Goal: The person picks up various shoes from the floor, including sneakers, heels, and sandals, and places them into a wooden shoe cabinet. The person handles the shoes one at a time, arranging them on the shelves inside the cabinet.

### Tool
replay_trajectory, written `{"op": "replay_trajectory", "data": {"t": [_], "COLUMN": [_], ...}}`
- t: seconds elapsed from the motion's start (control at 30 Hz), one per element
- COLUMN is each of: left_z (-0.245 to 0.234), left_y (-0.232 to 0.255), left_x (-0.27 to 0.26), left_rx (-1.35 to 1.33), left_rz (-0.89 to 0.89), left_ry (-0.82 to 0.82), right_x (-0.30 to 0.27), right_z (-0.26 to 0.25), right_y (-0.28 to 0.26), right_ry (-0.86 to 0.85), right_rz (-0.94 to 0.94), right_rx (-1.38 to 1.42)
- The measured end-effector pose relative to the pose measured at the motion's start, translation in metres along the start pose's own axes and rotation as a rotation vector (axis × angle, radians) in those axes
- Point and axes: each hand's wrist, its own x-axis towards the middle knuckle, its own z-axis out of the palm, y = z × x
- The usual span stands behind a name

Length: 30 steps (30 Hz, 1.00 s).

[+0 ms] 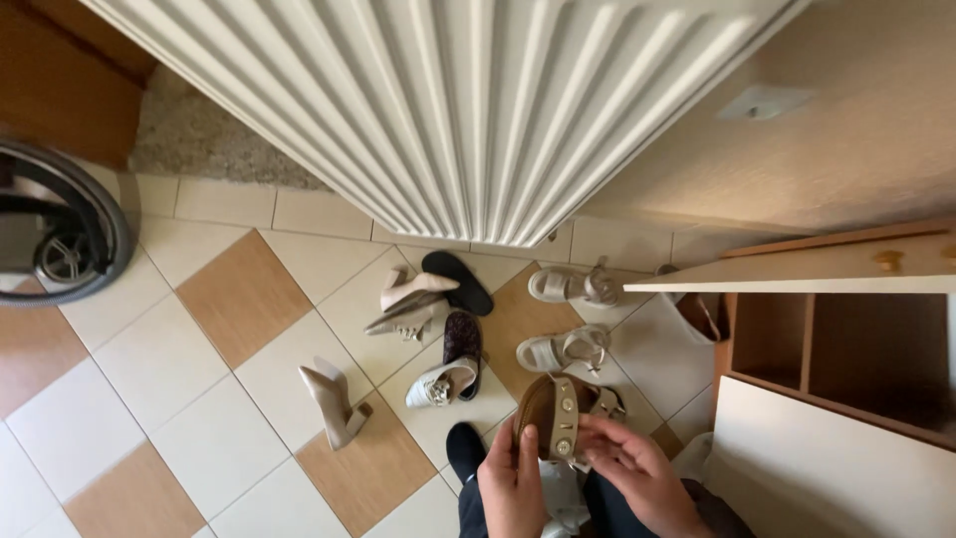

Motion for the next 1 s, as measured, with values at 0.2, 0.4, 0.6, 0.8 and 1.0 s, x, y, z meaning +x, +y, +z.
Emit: {"op": "replay_trajectory", "data": {"t": [0.2,0.4,0.6,0.8,1.0], "left_z": [-0.01,0.007,0.031,0.042,0.024], "left_y": [0.085,0.148,0.237,0.285,0.301], "left_x": [-0.03,-0.056,-0.108,-0.18,-0.232], "left_rx": [0.078,-0.072,-0.254,-0.227,-0.097], "left_rz": [-0.02,-0.053,-0.12,-0.145,0.199], "left_ry": [-0.055,-0.244,-0.49,-0.677,-1.126], "right_x": [-0.069,-0.143,-0.234,-0.307,-0.34], "right_z": [-0.051,-0.099,-0.098,-0.06,-0.036], "right_y": [-0.111,-0.168,-0.206,-0.228,-0.209], "right_ry": [0.328,0.279,0.312,0.629,0.939], "right_rz": [-0.199,0.141,0.181,0.075,0.009], "right_rx": [-0.47,-0.251,-0.131,-0.028,0.0]}}
